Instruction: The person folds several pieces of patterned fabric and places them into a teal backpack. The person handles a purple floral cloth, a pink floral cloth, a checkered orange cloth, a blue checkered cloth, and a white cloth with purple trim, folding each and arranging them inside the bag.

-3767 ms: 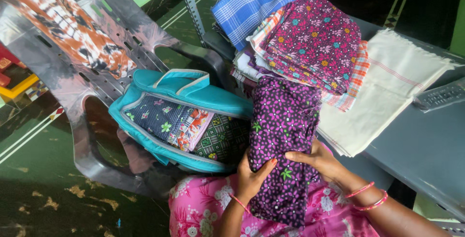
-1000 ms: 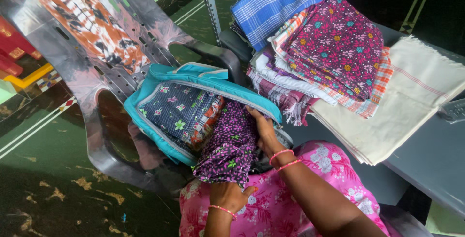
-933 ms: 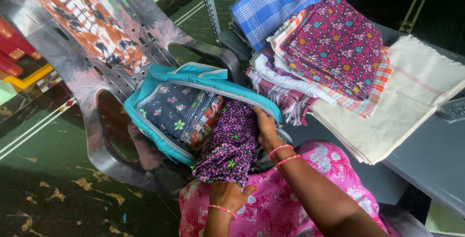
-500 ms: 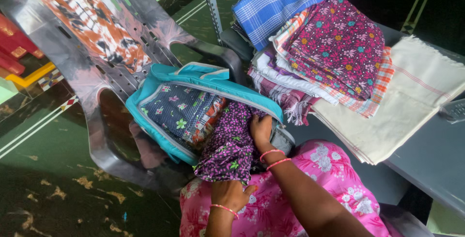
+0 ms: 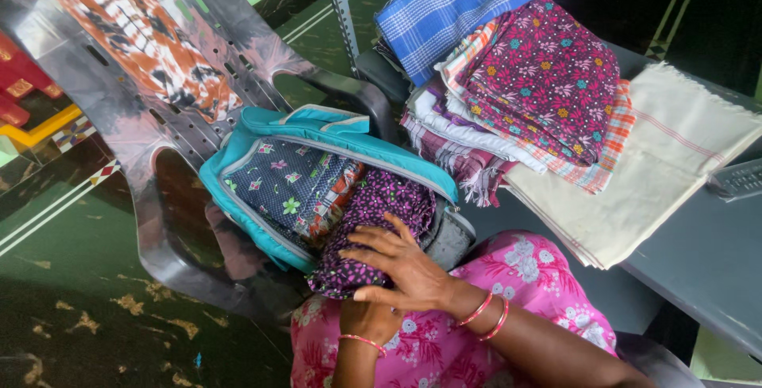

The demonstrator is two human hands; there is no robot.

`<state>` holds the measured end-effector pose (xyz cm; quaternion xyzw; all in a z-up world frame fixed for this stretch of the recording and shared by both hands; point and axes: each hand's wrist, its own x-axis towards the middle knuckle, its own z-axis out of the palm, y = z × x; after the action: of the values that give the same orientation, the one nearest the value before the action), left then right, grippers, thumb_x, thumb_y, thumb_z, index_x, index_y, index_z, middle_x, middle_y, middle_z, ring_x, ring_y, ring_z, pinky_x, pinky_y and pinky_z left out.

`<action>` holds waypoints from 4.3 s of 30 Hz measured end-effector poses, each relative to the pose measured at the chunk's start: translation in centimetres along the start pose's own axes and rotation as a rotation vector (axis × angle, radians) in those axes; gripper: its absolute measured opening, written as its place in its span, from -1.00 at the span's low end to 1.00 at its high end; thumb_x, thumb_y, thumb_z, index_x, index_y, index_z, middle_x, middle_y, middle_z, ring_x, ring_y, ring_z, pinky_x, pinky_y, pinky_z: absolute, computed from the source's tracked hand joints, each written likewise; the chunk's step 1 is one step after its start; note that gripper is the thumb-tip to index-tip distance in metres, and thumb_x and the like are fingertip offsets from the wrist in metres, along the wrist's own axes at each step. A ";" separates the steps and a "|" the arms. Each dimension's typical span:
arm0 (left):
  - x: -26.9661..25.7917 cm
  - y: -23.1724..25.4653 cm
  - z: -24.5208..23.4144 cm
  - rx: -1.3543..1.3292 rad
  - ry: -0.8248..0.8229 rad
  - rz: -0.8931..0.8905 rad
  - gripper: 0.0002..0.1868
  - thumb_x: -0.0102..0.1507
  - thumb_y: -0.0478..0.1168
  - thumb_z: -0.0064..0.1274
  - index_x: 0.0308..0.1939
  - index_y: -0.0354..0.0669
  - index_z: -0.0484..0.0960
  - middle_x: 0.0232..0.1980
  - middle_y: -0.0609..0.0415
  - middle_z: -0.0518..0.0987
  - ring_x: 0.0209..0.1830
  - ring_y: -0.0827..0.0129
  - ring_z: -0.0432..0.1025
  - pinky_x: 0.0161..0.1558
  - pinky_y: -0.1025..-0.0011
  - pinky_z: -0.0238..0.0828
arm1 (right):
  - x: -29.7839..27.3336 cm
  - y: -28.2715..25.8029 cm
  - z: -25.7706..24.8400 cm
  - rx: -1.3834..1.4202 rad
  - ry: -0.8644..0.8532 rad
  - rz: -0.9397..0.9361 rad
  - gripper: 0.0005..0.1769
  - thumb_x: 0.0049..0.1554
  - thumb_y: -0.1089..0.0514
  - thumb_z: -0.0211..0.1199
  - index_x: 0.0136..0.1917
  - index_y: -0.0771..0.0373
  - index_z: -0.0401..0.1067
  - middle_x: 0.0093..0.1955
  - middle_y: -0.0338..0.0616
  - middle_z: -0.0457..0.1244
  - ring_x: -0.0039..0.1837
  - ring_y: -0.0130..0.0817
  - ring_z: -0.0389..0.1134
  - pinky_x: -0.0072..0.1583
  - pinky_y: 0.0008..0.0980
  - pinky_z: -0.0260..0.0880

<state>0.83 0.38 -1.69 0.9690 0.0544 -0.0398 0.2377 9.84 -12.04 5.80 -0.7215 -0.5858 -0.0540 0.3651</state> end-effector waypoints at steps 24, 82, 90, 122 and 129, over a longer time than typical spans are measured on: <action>-2.4 1.1 -2.9 0.224 0.064 -0.086 -0.56 0.10 0.03 0.32 -0.07 -0.13 0.67 -0.14 -0.04 0.64 -0.01 0.12 0.48 0.18 0.18 0.22 | 5.0 4.5 7.4 -0.410 -0.791 0.253 -0.78 0.04 0.06 0.36 -0.04 0.10 0.65 -0.04 -0.03 0.44 0.06 -0.02 0.50 0.02 -0.09 0.54; 0.5 0.4 -3.3 0.211 0.308 -0.107 -0.60 0.16 0.19 0.17 -0.48 -0.03 0.75 -0.47 -0.06 0.65 -0.35 0.10 0.52 -0.11 0.14 0.29 | 3.1 12.7 5.1 -0.584 -0.052 0.679 -0.15 0.30 -0.45 -0.31 0.67 -0.01 -0.23 0.58 0.36 -0.08 0.56 0.34 -0.07 0.46 0.34 -0.16; 0.4 0.8 -4.0 0.206 0.294 -0.092 -0.53 0.16 0.23 0.20 -0.53 -0.07 0.73 -0.44 -0.06 0.67 -0.34 0.07 0.52 -0.08 0.11 0.29 | 3.4 10.1 3.6 -0.486 -0.208 0.825 -0.07 0.26 -0.49 -0.32 0.72 -0.06 -0.34 0.64 0.43 -0.26 0.60 0.43 -0.25 0.43 0.54 -0.31; -1.7 1.9 -4.5 0.096 0.237 0.044 -0.86 0.08 -0.07 0.29 -0.38 0.02 0.80 -0.30 0.12 0.71 -0.21 0.14 0.47 -0.01 0.15 0.24 | -0.8 4.4 1.3 -0.136 -0.347 0.440 -0.36 -0.08 0.06 0.43 0.30 -0.08 0.42 0.36 -0.16 0.25 0.44 -0.08 0.18 0.42 0.13 0.16; -1.3 2.4 -4.2 0.161 0.180 0.024 -0.86 0.11 -0.08 0.27 -0.37 -0.01 0.80 -0.27 0.10 0.71 -0.21 0.15 0.47 -0.02 0.13 0.25 | -1.6 6.8 3.2 0.057 -0.501 0.270 -0.59 0.06 0.20 0.34 0.21 0.12 0.49 -0.16 0.01 0.37 -0.01 -0.03 0.42 0.20 -0.06 0.30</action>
<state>0.09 0.08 3.28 0.9852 0.0607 0.0457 0.1539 14.26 -11.81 -0.52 -0.7735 -0.5574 0.1914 0.2330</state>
